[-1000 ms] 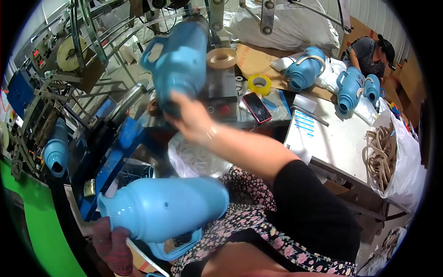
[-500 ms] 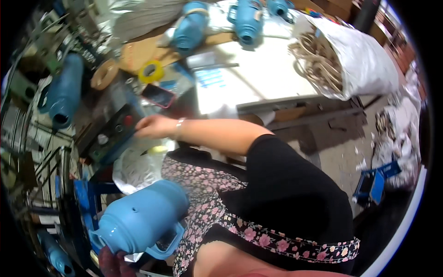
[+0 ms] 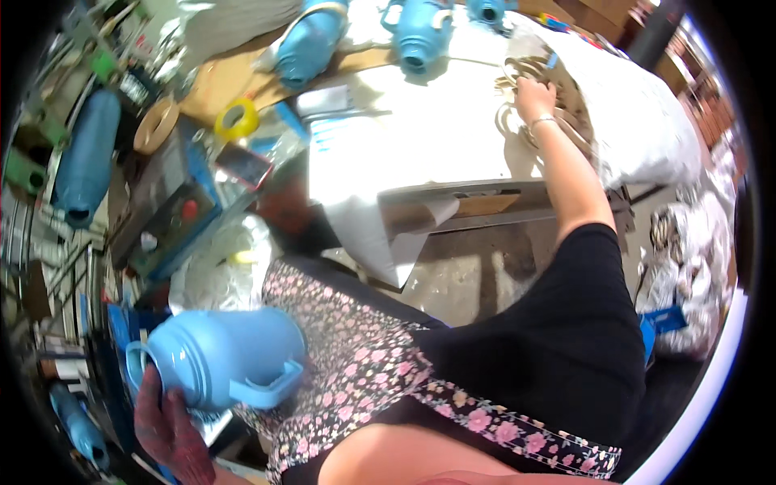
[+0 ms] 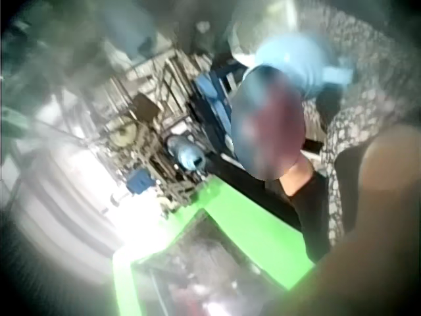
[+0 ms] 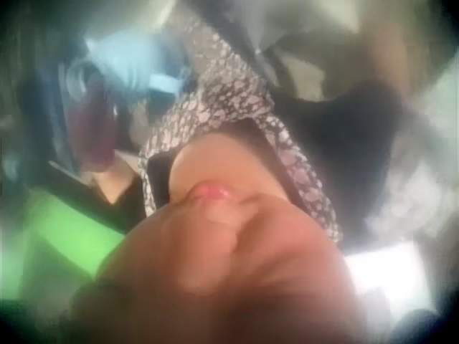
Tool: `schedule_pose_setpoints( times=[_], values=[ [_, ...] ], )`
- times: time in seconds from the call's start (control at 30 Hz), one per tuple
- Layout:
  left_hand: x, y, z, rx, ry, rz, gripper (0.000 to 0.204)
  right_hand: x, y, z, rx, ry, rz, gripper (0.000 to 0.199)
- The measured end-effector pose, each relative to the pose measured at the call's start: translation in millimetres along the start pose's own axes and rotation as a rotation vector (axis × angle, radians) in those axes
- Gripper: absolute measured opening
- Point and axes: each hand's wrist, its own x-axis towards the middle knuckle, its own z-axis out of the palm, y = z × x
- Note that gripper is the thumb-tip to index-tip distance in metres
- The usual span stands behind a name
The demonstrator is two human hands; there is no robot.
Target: The person assembles blue thermoses by placing internal rings, inserting them into a machine for processing, and attaching white handles.
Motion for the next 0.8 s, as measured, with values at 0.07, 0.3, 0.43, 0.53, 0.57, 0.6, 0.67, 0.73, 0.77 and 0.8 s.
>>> schedule_pose_setpoints(
  times=[0.07, 0.3, 0.43, 0.53, 0.57, 0.6, 0.67, 0.73, 0.77, 0.8],
  values=[
    [1, -13, -7, 0.086, -0.084, 0.136, 0.043, -2, -36, -27, -0.02, 0.154, -0.216, 0.015],
    [-33, 32, -19, 0.733, -0.288, 0.327, 0.042, -44, -237, -153, 1.206, 0.456, -0.764, 0.028],
    [57, -5, -6, -0.216, 0.051, 0.289, 0.06, -175, -399, -260, 2.026, -1.057, -1.118, 0.04],
    [98, -24, 7, -0.352, -0.044, 0.13, 0.056, -216, -415, -256, 1.754, -1.613, -1.107, 0.038],
    [88, -21, 13, -0.511, -0.07, -0.075, 0.046, -221, -412, -268, 1.634, -1.636, -1.133, 0.037],
    [85, -31, 10, -0.572, -0.055, -0.092, 0.041, -211, -411, -278, 1.64, -1.644, -1.133, 0.037],
    [77, -64, 5, -0.692, -0.004, -0.229, 0.04, -204, -427, -274, 2.073, -0.974, -1.152, 0.036],
    [41, -96, -2, -0.603, 0.02, -0.294, 0.043, -218, -444, -253, 2.182, -0.88, -1.043, 0.032],
    [20, -114, -8, -0.562, 0.037, -0.328, 0.045, -226, -432, -250, 1.97, -1.245, -1.065, 0.028],
    [3, -126, -10, -0.456, 0.085, -0.335, 0.045, -230, -436, -244, 1.986, -1.406, -1.01, 0.026]
  ],
)
